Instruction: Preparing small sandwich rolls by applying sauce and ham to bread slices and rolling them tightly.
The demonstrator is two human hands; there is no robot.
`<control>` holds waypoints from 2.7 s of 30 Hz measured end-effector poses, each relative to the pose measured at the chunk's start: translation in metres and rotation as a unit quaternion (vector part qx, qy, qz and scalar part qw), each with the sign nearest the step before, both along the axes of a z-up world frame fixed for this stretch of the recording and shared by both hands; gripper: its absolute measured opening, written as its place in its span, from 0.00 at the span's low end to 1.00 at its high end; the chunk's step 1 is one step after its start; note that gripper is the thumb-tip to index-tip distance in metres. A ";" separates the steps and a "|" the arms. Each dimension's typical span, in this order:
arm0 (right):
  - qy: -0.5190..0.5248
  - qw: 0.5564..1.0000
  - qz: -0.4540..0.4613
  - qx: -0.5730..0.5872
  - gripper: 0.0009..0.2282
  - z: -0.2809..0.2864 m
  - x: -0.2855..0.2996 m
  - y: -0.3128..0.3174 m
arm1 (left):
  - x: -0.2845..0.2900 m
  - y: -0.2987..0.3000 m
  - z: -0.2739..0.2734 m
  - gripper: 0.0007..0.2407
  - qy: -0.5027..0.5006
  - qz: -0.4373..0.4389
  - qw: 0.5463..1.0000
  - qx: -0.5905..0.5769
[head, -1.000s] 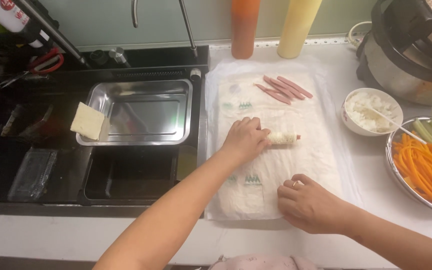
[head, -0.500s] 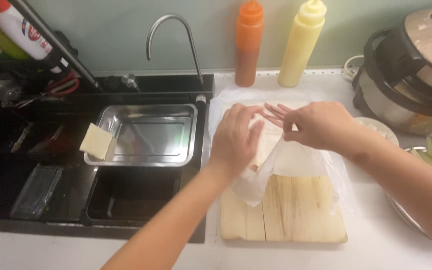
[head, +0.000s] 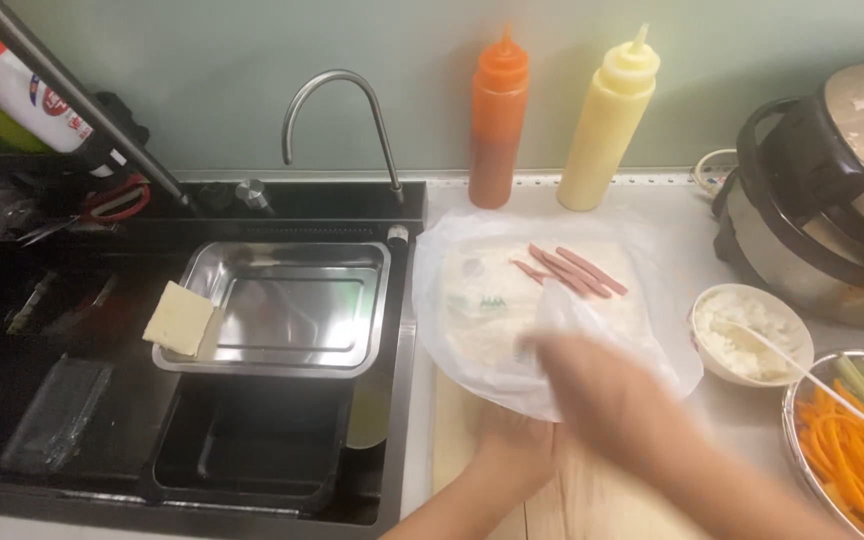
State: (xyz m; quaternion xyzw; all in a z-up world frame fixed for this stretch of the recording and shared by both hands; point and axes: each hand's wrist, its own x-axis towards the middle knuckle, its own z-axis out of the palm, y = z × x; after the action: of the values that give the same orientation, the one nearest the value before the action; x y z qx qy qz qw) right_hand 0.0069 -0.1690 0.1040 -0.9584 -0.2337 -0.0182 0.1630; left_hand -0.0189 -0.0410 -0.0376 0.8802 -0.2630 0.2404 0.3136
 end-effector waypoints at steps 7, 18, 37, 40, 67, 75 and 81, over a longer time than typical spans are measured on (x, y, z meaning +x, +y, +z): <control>-0.221 0.963 0.045 0.150 0.32 -0.153 -0.019 -0.027 | 0.016 0.002 -0.043 0.17 0.197 -0.014 0.969 0.150; -0.306 0.931 0.006 0.197 0.26 -0.167 -0.029 -0.039 | 0.017 0.013 -0.010 0.25 0.199 -0.034 0.979 0.039; -0.218 0.968 0.079 0.095 0.29 -0.186 -0.001 -0.042 | 0.020 0.006 0.006 0.28 0.087 0.049 0.992 0.074; -0.182 0.980 0.052 0.062 0.28 -0.179 0.002 -0.039 | 0.029 0.008 -0.010 0.26 0.167 0.007 0.983 0.083; -0.067 0.994 0.009 0.084 0.28 -0.132 0.018 -0.054 | 0.034 0.029 0.033 0.14 0.080 -0.007 0.997 0.016; -0.176 0.979 0.037 0.090 0.20 -0.146 0.013 -0.060 | 0.029 0.025 0.019 0.13 -0.006 0.002 0.999 0.046; 0.035 0.995 -0.051 0.081 0.23 -0.121 0.020 -0.052 | 0.038 0.034 0.019 0.16 0.018 -0.018 0.998 0.050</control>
State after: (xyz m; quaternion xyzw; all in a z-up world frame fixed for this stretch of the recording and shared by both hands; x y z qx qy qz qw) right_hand 0.0267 -0.2208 -0.0168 -0.9528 -0.1764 -0.0116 0.2468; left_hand 0.0194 -0.0066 -0.0182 0.8941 -0.2844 0.2051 0.2785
